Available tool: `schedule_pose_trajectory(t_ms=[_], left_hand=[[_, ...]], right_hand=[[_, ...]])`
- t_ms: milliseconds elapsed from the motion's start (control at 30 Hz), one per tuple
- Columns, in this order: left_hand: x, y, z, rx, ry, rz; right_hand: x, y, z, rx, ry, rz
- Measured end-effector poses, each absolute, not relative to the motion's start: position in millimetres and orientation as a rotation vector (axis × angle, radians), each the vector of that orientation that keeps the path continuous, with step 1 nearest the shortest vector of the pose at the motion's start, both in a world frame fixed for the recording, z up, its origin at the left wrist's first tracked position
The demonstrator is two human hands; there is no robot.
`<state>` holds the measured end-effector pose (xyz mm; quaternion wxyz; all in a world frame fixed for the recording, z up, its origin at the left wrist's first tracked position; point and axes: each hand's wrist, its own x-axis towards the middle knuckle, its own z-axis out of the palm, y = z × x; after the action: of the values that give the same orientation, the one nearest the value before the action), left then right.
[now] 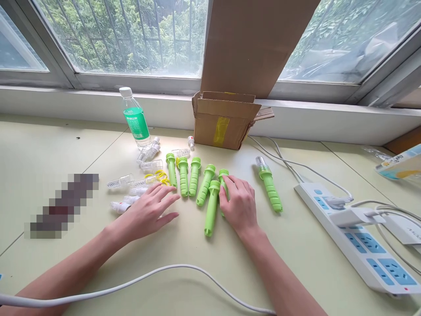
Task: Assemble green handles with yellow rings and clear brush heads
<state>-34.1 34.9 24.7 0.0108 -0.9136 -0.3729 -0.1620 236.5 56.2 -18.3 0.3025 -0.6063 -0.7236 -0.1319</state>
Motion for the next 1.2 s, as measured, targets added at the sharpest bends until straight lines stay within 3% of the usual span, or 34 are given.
schedule_pose_trajectory(t_ms=[1200], left_hand=[[-45, 40, 26, -2.645, -1.323, -0.470]], right_hand=[[236, 54, -15, -1.815, -1.870, -0.322]])
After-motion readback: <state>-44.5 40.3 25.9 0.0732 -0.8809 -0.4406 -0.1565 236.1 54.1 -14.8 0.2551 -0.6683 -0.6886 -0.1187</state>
